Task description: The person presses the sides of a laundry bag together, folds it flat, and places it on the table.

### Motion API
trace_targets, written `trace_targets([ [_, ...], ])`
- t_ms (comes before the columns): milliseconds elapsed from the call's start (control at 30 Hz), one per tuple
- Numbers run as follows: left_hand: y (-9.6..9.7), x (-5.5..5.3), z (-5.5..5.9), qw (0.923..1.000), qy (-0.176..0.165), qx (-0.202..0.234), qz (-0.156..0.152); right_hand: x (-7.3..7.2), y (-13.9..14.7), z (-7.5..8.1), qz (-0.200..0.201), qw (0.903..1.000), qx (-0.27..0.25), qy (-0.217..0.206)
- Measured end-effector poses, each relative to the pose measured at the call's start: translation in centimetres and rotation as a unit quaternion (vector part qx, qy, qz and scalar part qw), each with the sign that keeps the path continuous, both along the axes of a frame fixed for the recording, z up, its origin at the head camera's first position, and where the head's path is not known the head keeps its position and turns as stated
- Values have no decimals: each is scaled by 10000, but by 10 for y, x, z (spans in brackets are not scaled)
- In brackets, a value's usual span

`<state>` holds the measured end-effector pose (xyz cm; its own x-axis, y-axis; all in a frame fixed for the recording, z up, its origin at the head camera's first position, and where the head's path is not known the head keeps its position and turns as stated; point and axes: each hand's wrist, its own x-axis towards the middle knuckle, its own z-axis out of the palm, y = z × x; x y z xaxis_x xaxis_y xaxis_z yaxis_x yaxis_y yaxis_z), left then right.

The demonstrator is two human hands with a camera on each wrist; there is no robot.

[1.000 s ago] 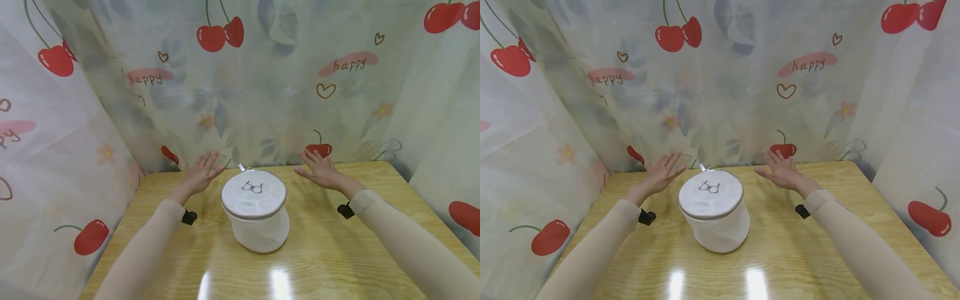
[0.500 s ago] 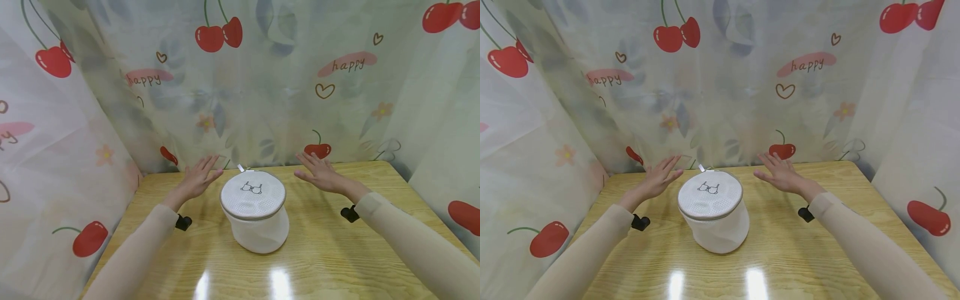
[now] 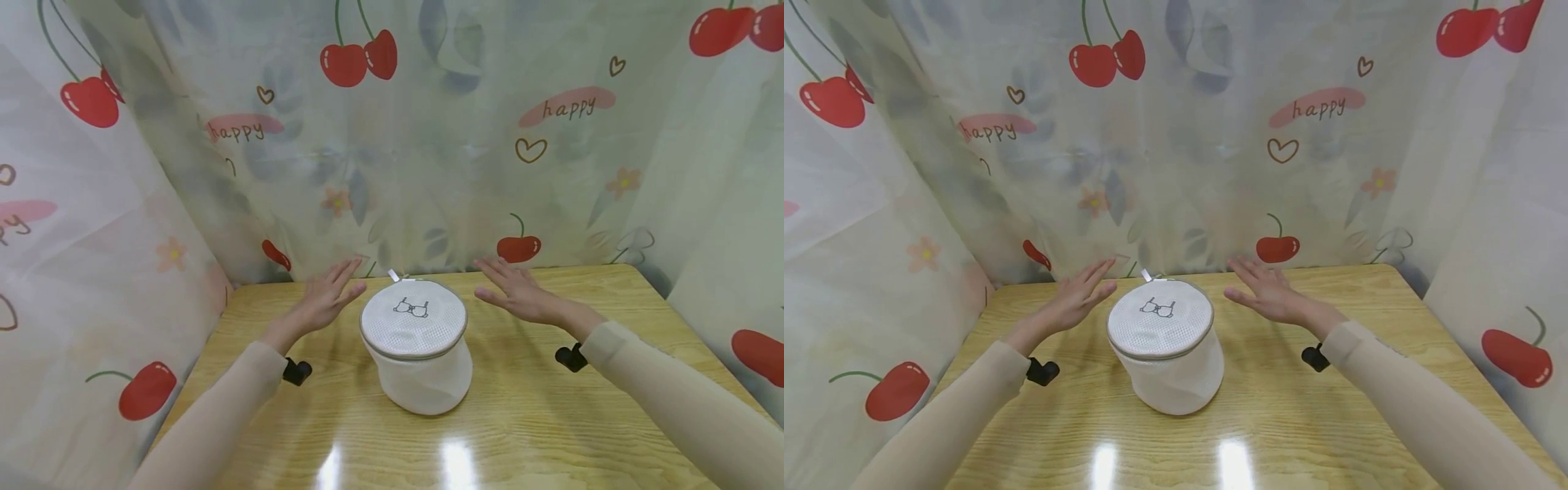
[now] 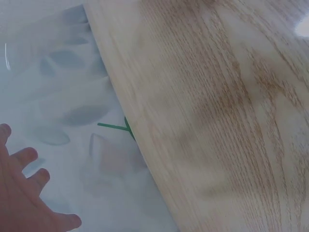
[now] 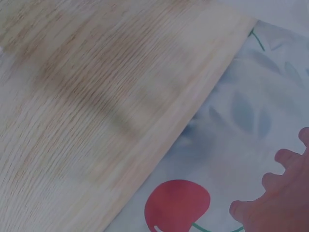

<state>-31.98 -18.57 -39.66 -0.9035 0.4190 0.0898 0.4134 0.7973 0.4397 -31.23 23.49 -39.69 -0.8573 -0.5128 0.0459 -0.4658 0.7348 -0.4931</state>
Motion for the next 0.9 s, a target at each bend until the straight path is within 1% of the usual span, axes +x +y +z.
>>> trace_targets([
  [167, -1, 5, 0, 9997, -60, 226, -106, 4, -4, 0, 144, 9998, -162, -52],
  [300, -3, 8, -1, 9979, -291, 533, -205, 7, -6, -1, 259, 9992, -258, -146],
  [467, -1, 11, -3, 9936, -635, 889, -303, 9, -7, -3, 314, 9980, -427, -342],
  [667, 1, 15, -4, 9897, -759, 1128, -444, 12, -8, -6, 306, 9962, -577, -569],
  [767, 0, 16, -4, 9865, -852, 1291, -540, 14, -9, -4, 309, 9947, -683, -706],
  [900, 1, 19, -4, 9781, -1118, 1613, -695, 17, -10, -2, 372, 9915, -853, -913],
])
